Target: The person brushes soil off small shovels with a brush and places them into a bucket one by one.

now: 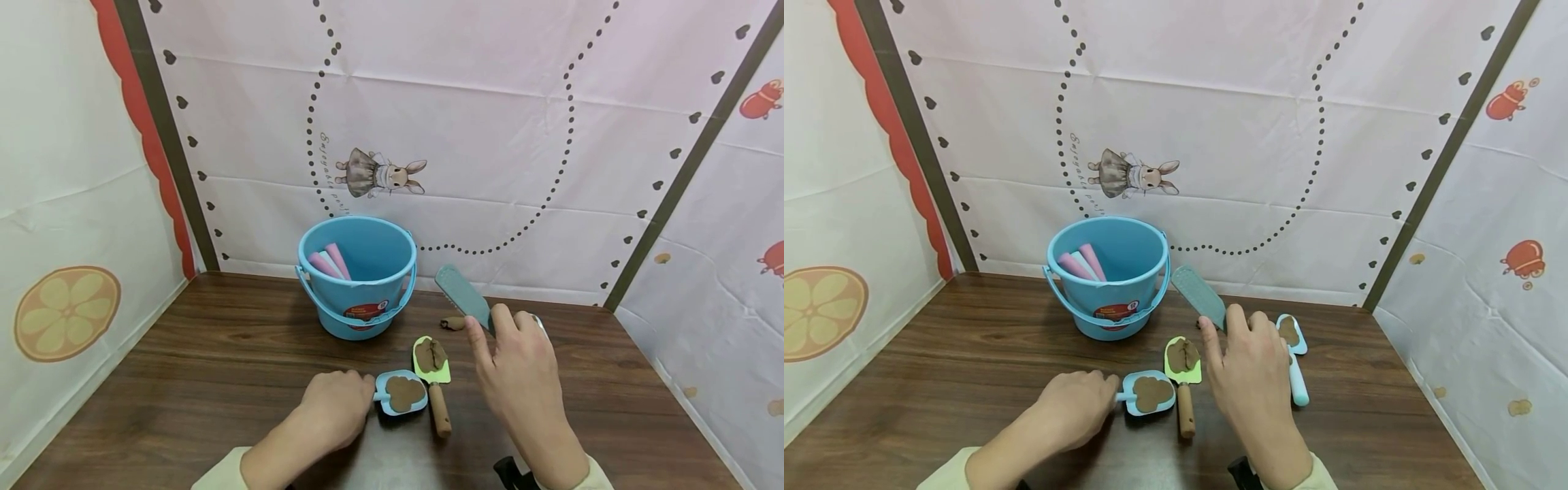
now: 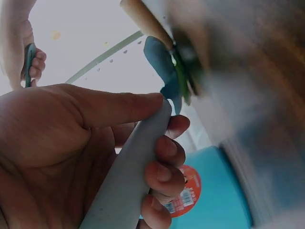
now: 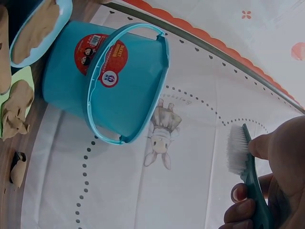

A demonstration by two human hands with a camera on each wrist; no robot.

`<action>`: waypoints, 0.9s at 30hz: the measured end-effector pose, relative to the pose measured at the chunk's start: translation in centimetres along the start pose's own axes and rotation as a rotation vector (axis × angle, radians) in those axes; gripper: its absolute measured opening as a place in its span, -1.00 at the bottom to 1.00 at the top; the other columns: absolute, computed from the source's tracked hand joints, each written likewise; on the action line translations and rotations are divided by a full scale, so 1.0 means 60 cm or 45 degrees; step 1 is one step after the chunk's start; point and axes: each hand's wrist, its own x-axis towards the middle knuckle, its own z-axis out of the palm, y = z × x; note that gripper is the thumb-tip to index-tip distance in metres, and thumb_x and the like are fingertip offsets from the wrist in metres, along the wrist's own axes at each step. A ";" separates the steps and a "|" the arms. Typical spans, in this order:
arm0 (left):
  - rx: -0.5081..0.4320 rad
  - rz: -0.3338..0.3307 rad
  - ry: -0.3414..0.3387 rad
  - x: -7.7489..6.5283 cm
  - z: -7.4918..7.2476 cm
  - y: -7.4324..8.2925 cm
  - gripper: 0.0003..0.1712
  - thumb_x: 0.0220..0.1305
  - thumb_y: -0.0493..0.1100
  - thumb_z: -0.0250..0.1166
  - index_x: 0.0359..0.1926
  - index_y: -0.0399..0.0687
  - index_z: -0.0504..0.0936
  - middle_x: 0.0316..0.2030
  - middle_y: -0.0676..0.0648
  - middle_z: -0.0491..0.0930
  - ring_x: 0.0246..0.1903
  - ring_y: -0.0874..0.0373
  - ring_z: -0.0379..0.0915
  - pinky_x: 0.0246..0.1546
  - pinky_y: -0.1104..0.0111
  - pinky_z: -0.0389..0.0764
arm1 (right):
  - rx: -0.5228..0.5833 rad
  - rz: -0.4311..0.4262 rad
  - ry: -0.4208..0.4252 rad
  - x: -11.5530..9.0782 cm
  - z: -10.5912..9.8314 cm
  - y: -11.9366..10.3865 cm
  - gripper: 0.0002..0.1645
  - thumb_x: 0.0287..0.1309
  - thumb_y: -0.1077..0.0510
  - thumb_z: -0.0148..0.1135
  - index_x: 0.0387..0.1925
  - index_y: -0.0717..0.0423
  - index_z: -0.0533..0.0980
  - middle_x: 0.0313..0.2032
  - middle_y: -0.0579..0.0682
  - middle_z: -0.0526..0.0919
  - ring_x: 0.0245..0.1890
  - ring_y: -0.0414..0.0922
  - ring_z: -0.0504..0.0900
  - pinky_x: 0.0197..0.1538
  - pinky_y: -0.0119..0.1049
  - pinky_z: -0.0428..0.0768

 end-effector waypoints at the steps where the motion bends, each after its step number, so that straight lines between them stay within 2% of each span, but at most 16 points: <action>1: 0.000 0.000 0.012 -0.001 -0.002 -0.001 -0.83 0.30 -0.14 0.37 -0.27 -0.11 0.56 -0.39 -0.11 0.58 -0.39 0.03 0.60 -0.46 0.15 0.65 | 0.001 -0.004 0.003 0.000 0.000 0.000 -0.53 0.46 -0.17 0.10 -0.40 0.10 0.34 -0.56 -0.01 0.21 -0.54 -0.08 0.22 -0.39 -0.24 0.27; 5: -0.009 -0.017 0.106 -0.006 -0.014 -0.006 -0.80 0.29 -0.12 0.37 -0.32 -0.07 0.52 -0.47 -0.06 0.51 -0.48 0.06 0.53 -0.54 0.18 0.59 | 0.001 -0.009 0.004 -0.001 0.000 0.000 -0.53 0.46 -0.18 0.10 -0.40 0.09 0.34 -0.56 -0.02 0.21 -0.55 -0.08 0.21 -0.40 -0.24 0.27; 9: -0.028 -0.042 0.245 -0.011 -0.027 -0.011 -0.75 0.34 -0.01 0.36 -0.31 -0.04 0.52 -0.53 -0.01 0.42 -0.56 0.11 0.41 -0.62 0.23 0.46 | -0.002 0.000 -0.012 -0.001 0.000 0.000 -0.53 0.47 -0.19 0.08 -0.38 0.10 0.36 -0.56 -0.02 0.22 -0.55 -0.09 0.22 -0.40 -0.25 0.26; 12: -0.007 -0.025 0.393 -0.014 -0.036 -0.015 -0.70 0.34 0.08 0.37 -0.31 -0.01 0.53 -0.57 0.03 0.36 -0.62 0.16 0.29 -0.67 0.32 0.33 | -0.001 -0.001 -0.013 -0.001 0.000 0.000 -0.53 0.47 -0.19 0.08 -0.37 0.11 0.38 -0.56 -0.02 0.22 -0.54 -0.09 0.22 -0.40 -0.24 0.27; 14: 0.022 0.007 0.526 -0.014 -0.040 -0.017 -0.68 0.31 0.11 0.39 -0.30 0.01 0.54 -0.58 0.05 0.35 -0.63 0.19 0.23 -0.68 0.37 0.25 | 0.001 -0.008 -0.007 -0.001 0.001 0.000 -0.53 0.46 -0.19 0.10 -0.38 0.11 0.38 -0.56 -0.02 0.22 -0.54 -0.09 0.22 -0.40 -0.24 0.27; 16: 0.074 0.042 0.671 -0.013 -0.043 -0.020 -0.68 0.29 0.13 0.40 -0.27 0.03 0.56 -0.56 0.05 0.38 -0.61 0.19 0.26 -0.68 0.39 0.20 | 0.007 -0.014 0.002 -0.002 0.001 0.000 -0.54 0.46 -0.18 0.11 -0.39 0.10 0.37 -0.56 -0.02 0.22 -0.54 -0.09 0.23 -0.40 -0.24 0.28; 19: 0.127 0.083 0.878 -0.008 -0.044 -0.025 -0.68 0.30 0.15 0.38 -0.20 0.04 0.59 -0.48 0.00 0.49 -0.53 0.11 0.41 -0.62 0.36 0.21 | 0.013 -0.015 0.007 -0.002 0.002 -0.001 -0.54 0.46 -0.18 0.11 -0.40 0.08 0.35 -0.56 -0.02 0.22 -0.54 -0.09 0.23 -0.42 -0.24 0.28; 21: 0.154 0.086 0.979 -0.005 -0.043 -0.028 -0.69 0.32 0.15 0.35 -0.15 0.06 0.61 -0.42 -0.04 0.55 -0.46 0.04 0.48 -0.58 0.30 0.26 | 0.016 -0.012 0.002 -0.004 0.002 -0.002 -0.54 0.46 -0.18 0.10 -0.40 0.07 0.35 -0.56 -0.03 0.22 -0.54 -0.10 0.23 -0.43 -0.25 0.28; 24: 0.175 0.073 1.079 -0.002 -0.041 -0.031 -0.68 0.30 0.16 0.35 -0.09 0.10 0.63 -0.35 -0.10 0.58 -0.38 -0.05 0.49 -0.49 0.18 0.35 | 0.013 -0.014 -0.006 -0.005 0.002 -0.005 -0.54 0.46 -0.18 0.10 -0.40 0.07 0.35 -0.56 -0.03 0.22 -0.54 -0.11 0.22 -0.44 -0.27 0.28; 27: 0.215 0.049 1.130 -0.001 -0.040 -0.031 -0.66 0.27 0.15 0.38 -0.05 0.11 0.63 -0.30 -0.15 0.55 -0.33 -0.09 0.46 -0.40 0.06 0.43 | 0.010 -0.027 -0.002 -0.005 0.004 -0.006 -0.54 0.46 -0.18 0.11 -0.42 0.06 0.33 -0.56 -0.04 0.21 -0.54 -0.12 0.22 -0.44 -0.27 0.29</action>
